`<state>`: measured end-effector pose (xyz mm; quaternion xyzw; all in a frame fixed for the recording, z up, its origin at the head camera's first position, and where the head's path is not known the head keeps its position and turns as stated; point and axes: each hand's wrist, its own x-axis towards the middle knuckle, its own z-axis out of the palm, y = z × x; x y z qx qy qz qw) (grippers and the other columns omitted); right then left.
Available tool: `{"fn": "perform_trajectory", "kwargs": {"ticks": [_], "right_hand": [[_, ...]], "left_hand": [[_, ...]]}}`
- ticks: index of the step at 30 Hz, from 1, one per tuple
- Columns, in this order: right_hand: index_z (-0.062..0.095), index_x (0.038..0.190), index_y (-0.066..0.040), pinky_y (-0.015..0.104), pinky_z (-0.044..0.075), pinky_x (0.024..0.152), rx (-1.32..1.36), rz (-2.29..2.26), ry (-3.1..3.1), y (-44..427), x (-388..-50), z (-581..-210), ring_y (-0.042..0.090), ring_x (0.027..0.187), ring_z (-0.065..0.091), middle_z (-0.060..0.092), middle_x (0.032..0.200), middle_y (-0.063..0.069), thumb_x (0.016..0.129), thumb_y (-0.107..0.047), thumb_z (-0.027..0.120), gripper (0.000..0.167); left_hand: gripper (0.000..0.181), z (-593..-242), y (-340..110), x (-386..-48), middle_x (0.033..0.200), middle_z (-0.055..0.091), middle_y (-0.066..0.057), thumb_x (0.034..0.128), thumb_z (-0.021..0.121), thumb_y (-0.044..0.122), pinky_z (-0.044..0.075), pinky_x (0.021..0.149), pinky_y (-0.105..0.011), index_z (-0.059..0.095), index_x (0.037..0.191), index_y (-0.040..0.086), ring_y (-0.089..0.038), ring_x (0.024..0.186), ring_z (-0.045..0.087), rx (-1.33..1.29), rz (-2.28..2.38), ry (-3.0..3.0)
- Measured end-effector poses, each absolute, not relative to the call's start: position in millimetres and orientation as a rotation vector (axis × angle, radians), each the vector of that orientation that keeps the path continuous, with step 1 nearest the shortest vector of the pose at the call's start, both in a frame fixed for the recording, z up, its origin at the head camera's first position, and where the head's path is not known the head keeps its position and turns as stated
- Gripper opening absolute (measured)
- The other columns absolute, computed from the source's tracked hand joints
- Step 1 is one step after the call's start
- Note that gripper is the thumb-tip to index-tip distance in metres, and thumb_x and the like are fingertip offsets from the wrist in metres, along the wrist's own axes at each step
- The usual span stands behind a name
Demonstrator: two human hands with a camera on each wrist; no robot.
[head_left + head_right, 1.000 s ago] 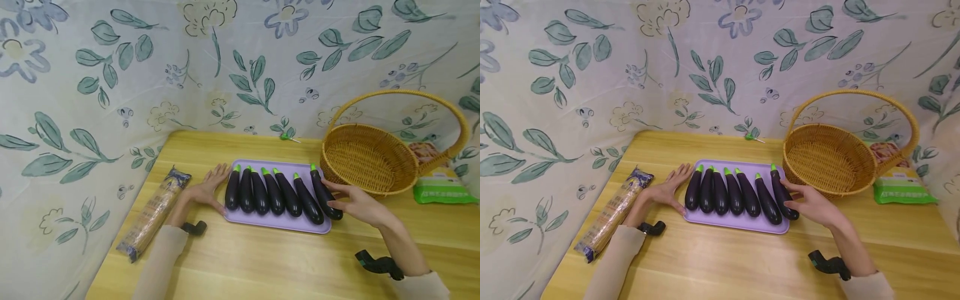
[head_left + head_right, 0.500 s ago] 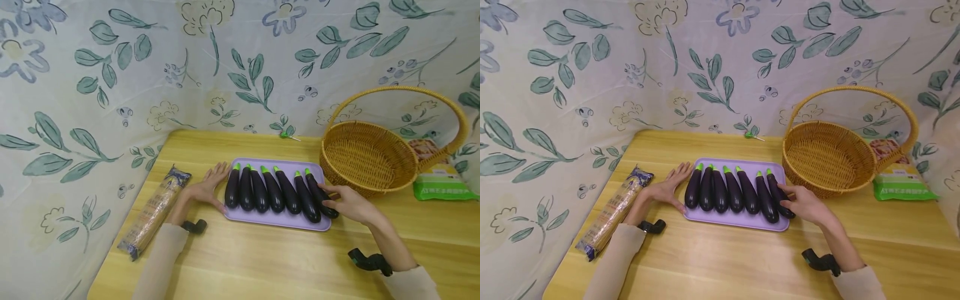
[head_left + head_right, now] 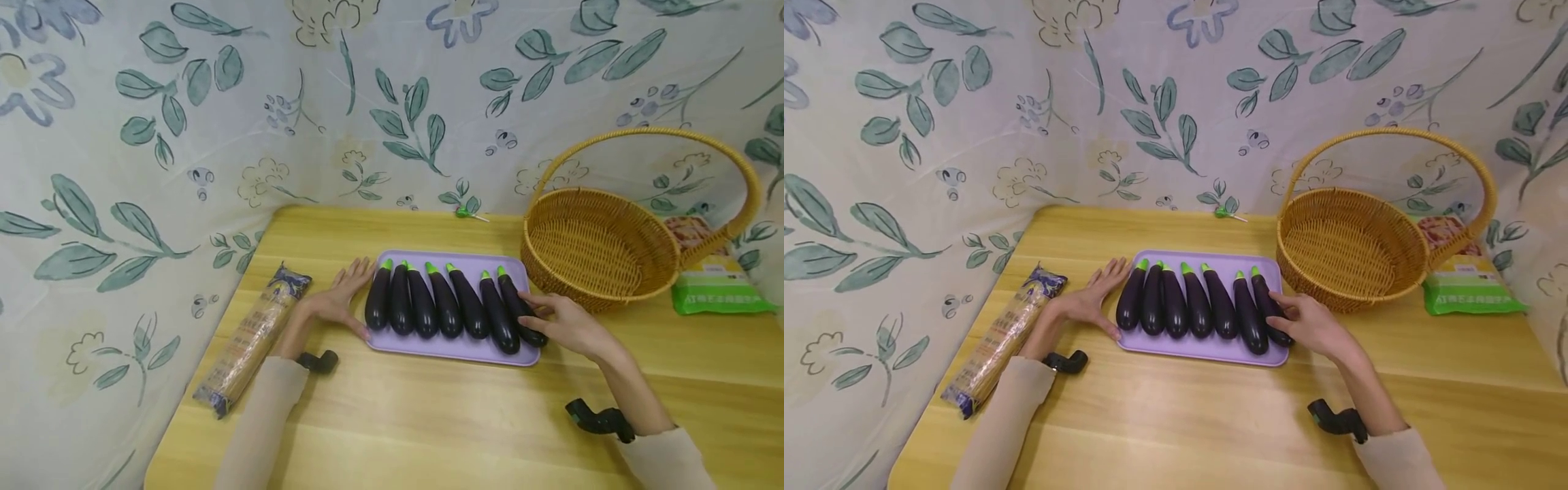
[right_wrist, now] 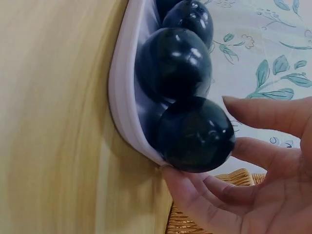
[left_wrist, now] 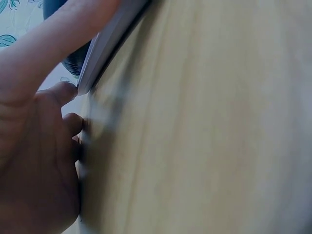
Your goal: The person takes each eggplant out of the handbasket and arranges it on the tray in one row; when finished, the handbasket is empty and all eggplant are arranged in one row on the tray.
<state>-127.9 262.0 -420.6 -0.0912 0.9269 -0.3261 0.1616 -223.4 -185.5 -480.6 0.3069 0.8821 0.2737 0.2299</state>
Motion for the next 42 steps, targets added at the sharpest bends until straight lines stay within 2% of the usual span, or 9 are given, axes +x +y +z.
{"fn": "perform_trajectory", "kwargs": {"ticks": [10,22,30,37,42], "right_hand": [[0.052,0.150,-0.002,0.033,0.049,0.081,-0.215,-0.979,2.670,259.9,-115.3,-425.2,0.040,0.115,0.065,0.070,0.121,0.025,0.098,-0.029,0.072,0.062],[0.054,0.149,-0.004,0.032,0.048,0.080,-0.234,-0.977,2.664,255.2,-120.4,-425.9,0.036,0.112,0.066,0.072,0.119,0.023,0.096,-0.032,0.074,0.063],[0.051,0.150,0.000,0.032,0.051,0.079,-0.263,-0.999,2.622,259.5,-123.6,-425.4,0.040,0.116,0.064,0.068,0.128,0.028,0.099,-0.029,0.070,0.062],[0.051,0.149,0.002,0.031,0.051,0.078,-0.283,-1.009,2.611,261.7,-126.1,-427.0,0.038,0.113,0.065,0.068,0.122,0.026,0.099,-0.025,0.069,0.060],[0.052,0.149,0.001,0.032,0.052,0.080,-0.291,-0.980,2.605,262.6,-128.5,-425.3,0.036,0.114,0.065,0.070,0.123,0.023,0.100,-0.029,0.069,0.061]], "left_hand": [[0.153,-480.8,-188.3,-220.5,0.171,-0.024,-0.018,0.0625,0.098,0.046,-0.017,0.128,-0.059,-0.011,0.166,0.017,-0.036,0.158,-0.027,0.842,0.732,2.431],[0.154,-483.0,-196.5,-215.0,0.170,-0.024,-0.019,0.0617,0.097,0.050,-0.017,0.127,-0.061,-0.011,0.166,0.016,-0.038,0.158,-0.026,0.826,0.746,2.435],[0.153,-484.4,-194.3,-216.9,0.170,-0.026,-0.018,0.0629,0.097,0.049,-0.017,0.128,-0.059,-0.011,0.166,0.015,-0.036,0.158,-0.027,0.820,0.749,2.426],[0.153,-486.5,-193.4,-217.3,0.170,-0.027,-0.016,0.0631,0.096,0.050,-0.017,0.128,-0.058,-0.012,0.166,0.016,-0.033,0.158,-0.028,0.815,0.723,2.430],[0.153,-486.6,-193.3,-216.4,0.171,-0.025,-0.015,0.0628,0.096,0.050,-0.017,0.128,-0.059,-0.012,0.166,0.016,-0.034,0.158,-0.028,0.813,0.723,2.438]]}}
